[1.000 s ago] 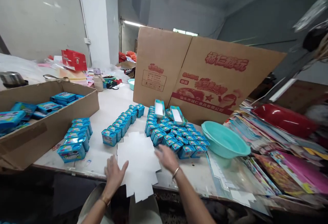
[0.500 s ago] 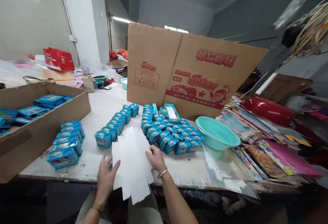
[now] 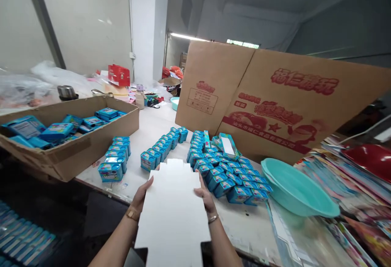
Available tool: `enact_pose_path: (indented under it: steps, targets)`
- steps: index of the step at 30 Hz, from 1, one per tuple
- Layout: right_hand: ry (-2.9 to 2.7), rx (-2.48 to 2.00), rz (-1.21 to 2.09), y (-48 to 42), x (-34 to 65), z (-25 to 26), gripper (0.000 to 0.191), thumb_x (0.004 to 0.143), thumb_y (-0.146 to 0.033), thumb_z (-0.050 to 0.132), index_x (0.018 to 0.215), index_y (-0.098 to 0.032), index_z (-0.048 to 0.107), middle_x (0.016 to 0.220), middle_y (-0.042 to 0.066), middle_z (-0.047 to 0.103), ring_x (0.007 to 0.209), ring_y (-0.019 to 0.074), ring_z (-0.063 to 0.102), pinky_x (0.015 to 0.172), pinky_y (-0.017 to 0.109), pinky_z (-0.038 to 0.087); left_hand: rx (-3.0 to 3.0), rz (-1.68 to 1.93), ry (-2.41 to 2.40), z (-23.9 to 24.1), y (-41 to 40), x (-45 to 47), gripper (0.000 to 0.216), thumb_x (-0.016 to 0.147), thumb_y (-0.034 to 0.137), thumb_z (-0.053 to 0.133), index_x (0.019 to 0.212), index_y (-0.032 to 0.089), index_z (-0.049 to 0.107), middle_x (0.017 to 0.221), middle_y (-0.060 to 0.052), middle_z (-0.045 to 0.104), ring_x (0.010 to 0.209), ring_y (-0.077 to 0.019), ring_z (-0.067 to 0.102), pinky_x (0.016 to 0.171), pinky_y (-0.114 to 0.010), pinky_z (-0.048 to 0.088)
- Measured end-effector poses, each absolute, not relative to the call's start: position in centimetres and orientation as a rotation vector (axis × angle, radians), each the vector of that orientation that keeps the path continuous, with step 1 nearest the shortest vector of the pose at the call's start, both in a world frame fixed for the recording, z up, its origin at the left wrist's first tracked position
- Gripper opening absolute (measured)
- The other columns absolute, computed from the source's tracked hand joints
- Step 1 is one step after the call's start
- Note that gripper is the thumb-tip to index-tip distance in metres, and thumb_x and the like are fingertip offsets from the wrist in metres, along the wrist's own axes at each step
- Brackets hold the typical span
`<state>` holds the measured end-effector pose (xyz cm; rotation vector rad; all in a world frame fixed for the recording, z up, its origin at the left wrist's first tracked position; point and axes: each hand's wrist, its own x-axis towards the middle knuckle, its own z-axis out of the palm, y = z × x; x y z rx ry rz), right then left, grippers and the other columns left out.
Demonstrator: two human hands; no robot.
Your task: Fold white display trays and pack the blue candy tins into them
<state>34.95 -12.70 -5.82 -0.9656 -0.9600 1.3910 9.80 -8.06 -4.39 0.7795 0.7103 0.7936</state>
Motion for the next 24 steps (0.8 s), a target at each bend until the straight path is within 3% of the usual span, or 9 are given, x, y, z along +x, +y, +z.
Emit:
enact_pose_path:
  steps: [3, 6, 12, 16, 19, 21, 24]
  targets:
    - [-0.904, -1.006, 1.295, -12.5, 34.7, -7.1, 0.062, 0.071, -0.041, 0.052, 0.131, -0.03, 0.044, 0.128, 0.007, 0.06, 0.101, 0.0297, 0.066, 0.078, 0.047, 0.054, 0.877, 0.919, 0.725, -4.2, -7.4, 10.4, 0.068, 0.082, 0.058, 0.038, 0.137, 0.02, 0.046, 0.116, -0.012, 0.07, 0.11, -0.0326, 0.065, 0.093, -0.054, 0.048]
    - [-0.89, -1.112, 1.219, -11.4, 34.8, -7.4, 0.055, 0.075, -0.049, 0.04, 0.125, -0.027, 0.047, 0.117, 0.01, 0.065, 0.103, 0.0323, 0.065, 0.076, 0.048, 0.054, 0.947, 0.907, 0.778, -5.6, -7.4, 11.3, 0.072, 0.082, 0.062, 0.031, 0.141, 0.02, 0.041, 0.117, -0.012, 0.069, 0.109, -0.0324, 0.064, 0.093, -0.055, 0.047]
    - [-0.973, -1.278, 1.139, -9.4, 33.4, -7.5, 0.054, 0.084, -0.049, 0.015, 0.121, -0.023, 0.045, 0.118, 0.014, 0.061, 0.115, 0.0311, 0.059, 0.082, 0.047, 0.053, 0.97, 0.972, 0.812, -8.2, -7.0, 11.9, 0.079, 0.081, 0.072, 0.017, 0.136, 0.022, 0.041, 0.118, -0.012, 0.067, 0.104, -0.0293, 0.066, 0.091, -0.05, 0.048]
    - [-0.953, -1.293, 1.142, -8.3, 32.3, -8.3, 0.05, 0.083, -0.048, 0.027, 0.123, -0.021, 0.04, 0.111, 0.014, 0.062, 0.111, 0.0301, 0.059, 0.089, 0.046, 0.05, 0.986, 1.129, 0.889, -8.3, -5.7, 13.4, 0.055, 0.081, 0.059, 0.039, 0.113, 0.017, 0.057, 0.112, -0.012, 0.068, 0.105, -0.0292, 0.064, 0.091, -0.044, 0.049]
    - [-0.872, -1.355, 1.092, -7.5, 31.4, -8.9, 0.059, 0.078, -0.038, 0.038, 0.134, -0.019, 0.032, 0.114, 0.012, 0.061, 0.109, 0.027, 0.059, 0.095, 0.044, 0.047, 1.066, 1.201, 1.068, -8.8, -4.7, 15.4, 0.04, 0.073, 0.047, 0.058, 0.096, 0.014, 0.061, 0.108, -0.014, 0.068, 0.108, -0.03, 0.062, 0.094, -0.041, 0.047]
    - [-0.863, -1.418, 1.006, -7.1, 30.9, -9.1, 0.065, 0.077, -0.034, 0.041, 0.139, -0.019, 0.029, 0.123, 0.012, 0.057, 0.115, 0.0244, 0.056, 0.099, 0.041, 0.044, 1.062, 1.256, 1.137, -9.3, -4.4, 16.4, 0.043, 0.072, 0.044, 0.06, 0.102, 0.013, 0.06, 0.114, -0.015, 0.064, 0.112, -0.0288, 0.06, 0.097, -0.04, 0.045]
    - [-0.991, -1.41, 0.992, -6.6, 30.3, -9.2, 0.051, 0.079, -0.037, 0.043, 0.126, -0.019, 0.048, 0.125, 0.011, 0.058, 0.121, 0.0238, 0.052, 0.103, 0.038, 0.041, 1.03, 1.398, 1.168, -10.0, -4.1, 17.0, 0.058, 0.077, 0.044, 0.058, 0.126, 0.014, 0.05, 0.134, -0.017, 0.053, 0.119, -0.0261, 0.057, 0.099, -0.039, 0.045]
